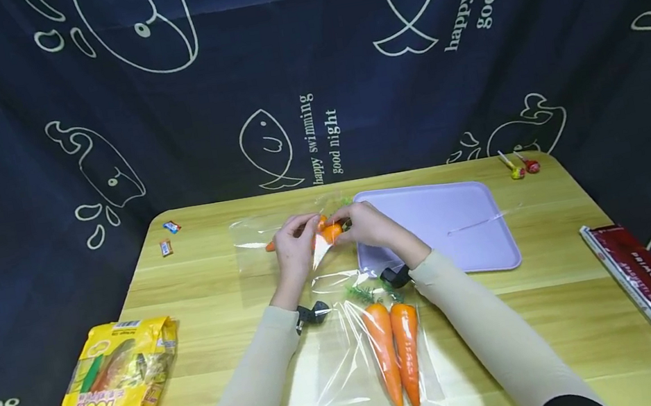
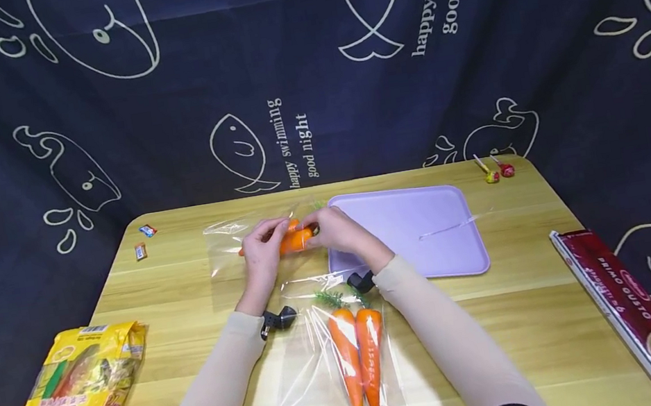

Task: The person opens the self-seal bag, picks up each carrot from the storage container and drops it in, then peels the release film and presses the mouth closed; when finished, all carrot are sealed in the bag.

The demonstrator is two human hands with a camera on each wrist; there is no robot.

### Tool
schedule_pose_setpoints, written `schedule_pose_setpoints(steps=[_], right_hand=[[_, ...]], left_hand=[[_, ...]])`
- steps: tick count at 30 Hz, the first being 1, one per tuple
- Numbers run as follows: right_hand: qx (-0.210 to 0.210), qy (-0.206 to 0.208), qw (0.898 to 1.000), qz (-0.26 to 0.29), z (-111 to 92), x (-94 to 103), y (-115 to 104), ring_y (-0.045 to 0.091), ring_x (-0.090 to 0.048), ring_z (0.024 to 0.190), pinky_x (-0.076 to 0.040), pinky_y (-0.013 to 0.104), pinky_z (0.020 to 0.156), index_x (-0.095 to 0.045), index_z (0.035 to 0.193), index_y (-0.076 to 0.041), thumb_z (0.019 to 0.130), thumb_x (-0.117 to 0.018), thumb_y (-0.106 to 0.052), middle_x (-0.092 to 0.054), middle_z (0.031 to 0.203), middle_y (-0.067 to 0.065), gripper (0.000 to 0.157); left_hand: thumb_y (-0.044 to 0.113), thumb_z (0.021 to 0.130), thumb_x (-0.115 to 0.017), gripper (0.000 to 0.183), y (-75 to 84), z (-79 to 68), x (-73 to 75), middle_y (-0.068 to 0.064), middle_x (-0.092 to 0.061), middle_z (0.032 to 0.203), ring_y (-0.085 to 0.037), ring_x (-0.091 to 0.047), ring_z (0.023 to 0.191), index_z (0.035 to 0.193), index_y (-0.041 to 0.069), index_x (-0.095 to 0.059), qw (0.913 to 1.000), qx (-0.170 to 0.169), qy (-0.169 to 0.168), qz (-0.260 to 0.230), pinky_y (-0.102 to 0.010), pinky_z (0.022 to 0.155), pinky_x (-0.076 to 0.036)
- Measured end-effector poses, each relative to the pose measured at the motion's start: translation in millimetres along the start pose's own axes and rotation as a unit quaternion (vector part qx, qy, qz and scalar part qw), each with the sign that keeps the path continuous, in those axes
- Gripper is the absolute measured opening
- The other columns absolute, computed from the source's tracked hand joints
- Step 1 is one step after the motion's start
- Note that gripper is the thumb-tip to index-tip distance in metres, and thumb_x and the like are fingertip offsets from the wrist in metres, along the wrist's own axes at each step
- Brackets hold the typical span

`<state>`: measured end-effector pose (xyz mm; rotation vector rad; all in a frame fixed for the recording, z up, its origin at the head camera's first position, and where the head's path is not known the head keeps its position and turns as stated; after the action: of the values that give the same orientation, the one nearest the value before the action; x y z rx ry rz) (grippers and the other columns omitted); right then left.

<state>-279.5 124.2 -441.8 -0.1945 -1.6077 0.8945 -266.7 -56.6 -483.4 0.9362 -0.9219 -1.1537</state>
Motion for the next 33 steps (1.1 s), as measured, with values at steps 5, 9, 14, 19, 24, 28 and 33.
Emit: schedule_pose_setpoints(steps=[5,9,14,19,24,28,33], right_hand=[[-0.008,-0.012,1.000,0.003,8,-11.0,5,0.016,-0.069,0.097,-0.055,0.033,0.087,-0.074,0.117,-0.013,0.080,-0.084,-0.019,-0.076,0.107,0.004,0.039],[-0.008,-0.015,1.000,0.010,8,-10.8,9,0.020,-0.069,0.101,-0.055,0.036,0.090,-0.072,0.119,-0.012,0.083,-0.082,-0.022,-0.075,0.110,0.005,0.038],[-0.019,0.087,0.995,0.048,-10,6.7,1,0.023,-0.068,0.102,-0.057,0.037,0.090,-0.073,0.119,-0.012,0.093,-0.071,-0.022,-0.074,0.113,0.006,0.028],[-0.113,0.127,0.953,0.251,-53,10.8,-15,0.017,-0.061,0.055,-0.049,0.026,0.049,-0.065,0.128,-0.013,0.098,-0.063,-0.021,-0.071,0.088,0.017,0.031],[-0.204,0.008,0.886,0.416,-76,-13.2,-20,0.012,-0.063,0.047,-0.047,0.022,0.040,-0.042,0.148,-0.011,0.102,-0.057,-0.022,-0.073,0.093,0.026,0.049],[-0.216,-0.007,0.877,0.429,-75,-26.9,-19,0.015,-0.069,0.055,-0.053,0.023,0.045,-0.041,0.148,-0.012,0.103,-0.054,-0.021,-0.074,0.099,0.025,0.048],[-0.217,0.006,0.879,0.425,-68,-35.3,-19,0.014,-0.071,0.058,-0.059,0.027,0.053,-0.053,0.139,-0.003,0.104,-0.054,-0.018,-0.072,0.107,0.026,0.039]], left_hand=[[0.030,0.088,-0.077,0.019,-1.2,0.0,-0.9,-0.004,-0.073,0.093,-0.011,-0.064,0.078,0.096,0.012,-0.080,0.9999,-0.007,0.005,0.007,-0.017,0.067,-0.053],[0.029,0.088,-0.077,0.018,-1.5,0.3,-1.0,-0.002,-0.074,0.094,-0.010,-0.065,0.082,0.096,0.013,-0.080,0.9999,-0.007,0.004,0.009,-0.017,0.070,-0.054],[0.026,0.089,-0.077,0.017,-1.5,0.6,-0.8,-0.004,-0.074,0.095,-0.012,-0.066,0.083,0.097,0.012,-0.079,1.0000,-0.007,0.000,-0.003,-0.018,0.073,-0.056],[0.025,0.087,-0.078,0.018,-2.3,0.7,-0.3,-0.007,-0.074,0.095,-0.011,-0.066,0.082,0.097,0.010,-0.079,0.9999,0.001,0.001,-0.017,-0.017,0.073,-0.057],[0.027,0.087,-0.078,0.020,-0.3,-0.2,1.3,-0.009,-0.074,0.095,-0.011,-0.066,0.083,0.096,0.010,-0.080,0.9996,0.007,0.008,-0.027,-0.017,0.075,-0.056],[0.029,0.088,-0.077,0.021,-0.2,-1.1,0.1,-0.008,-0.074,0.094,-0.012,-0.065,0.082,0.097,0.010,-0.079,0.9998,0.001,0.005,-0.019,-0.017,0.074,-0.056],[0.027,0.088,-0.077,0.018,-0.3,-1.2,-0.7,-0.005,-0.074,0.095,-0.011,-0.066,0.083,0.097,0.011,-0.079,1.0000,-0.002,0.002,-0.005,-0.018,0.075,-0.057]])
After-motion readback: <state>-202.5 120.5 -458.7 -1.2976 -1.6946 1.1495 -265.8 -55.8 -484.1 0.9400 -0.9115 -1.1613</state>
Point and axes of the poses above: each hand's wrist, its own z-axis towards the middle knuckle, its own x-axis out of the back of the hand, y = z × x, the point moved 1 cm from there along z, towards the middle knuckle
